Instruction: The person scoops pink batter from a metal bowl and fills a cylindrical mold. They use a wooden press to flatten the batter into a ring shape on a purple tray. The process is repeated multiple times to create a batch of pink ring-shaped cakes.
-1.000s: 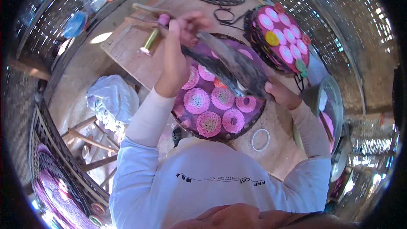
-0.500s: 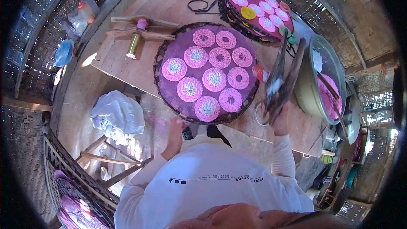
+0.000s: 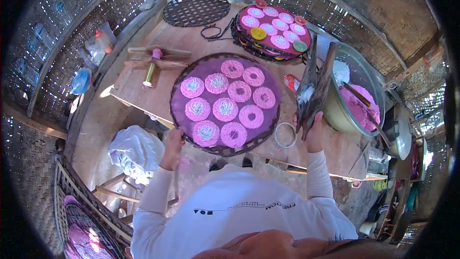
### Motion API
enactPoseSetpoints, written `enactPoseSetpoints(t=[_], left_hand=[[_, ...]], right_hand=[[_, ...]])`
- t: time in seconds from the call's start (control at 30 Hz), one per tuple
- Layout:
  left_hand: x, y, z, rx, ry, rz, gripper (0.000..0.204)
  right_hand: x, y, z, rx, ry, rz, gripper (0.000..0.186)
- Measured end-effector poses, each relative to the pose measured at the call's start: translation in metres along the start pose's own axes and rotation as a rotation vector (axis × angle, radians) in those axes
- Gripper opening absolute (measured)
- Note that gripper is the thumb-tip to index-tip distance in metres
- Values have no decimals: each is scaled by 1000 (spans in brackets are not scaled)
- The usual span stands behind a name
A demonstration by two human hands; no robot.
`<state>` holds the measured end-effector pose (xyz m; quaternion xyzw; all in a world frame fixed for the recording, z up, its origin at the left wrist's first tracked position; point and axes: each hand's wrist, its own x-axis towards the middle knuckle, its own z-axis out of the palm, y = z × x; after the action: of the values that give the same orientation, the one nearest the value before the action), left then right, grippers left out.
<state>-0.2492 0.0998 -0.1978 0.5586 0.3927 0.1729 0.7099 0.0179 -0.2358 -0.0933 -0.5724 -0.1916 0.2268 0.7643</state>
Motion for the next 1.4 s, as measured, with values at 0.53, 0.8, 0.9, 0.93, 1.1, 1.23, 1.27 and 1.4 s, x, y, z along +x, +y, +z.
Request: enactPoseSetpoints(t=[0.53,0.8,0.9,0.93,1.1,1.23,1.27,1.4], left_hand=[[22,175,123,-148,-79,711,68],[-8,172,117,-1143,-643,338,48],[11,137,103,-1266,-627,295,42],[20,123,98,-1310,-669,322,37],[28,100,89,-1349,-602,351,36],[39,91,80,-1389,-595,393,34],[38,91,78,-1384,-576,386,34],[26,90,83,-1387,-471,321,34]], right_hand=[[1,-54,50,-297,-458,195,49],[45,-45,98,-518,-707,771,61],[63,-31,103,-768,-798,788,67],[66,-27,102,-883,-829,705,67],[72,-20,117,-995,-765,668,71],[65,-10,126,-991,-697,485,70],[66,-11,127,-999,-725,543,70],[74,-26,130,-1118,-774,680,69]])
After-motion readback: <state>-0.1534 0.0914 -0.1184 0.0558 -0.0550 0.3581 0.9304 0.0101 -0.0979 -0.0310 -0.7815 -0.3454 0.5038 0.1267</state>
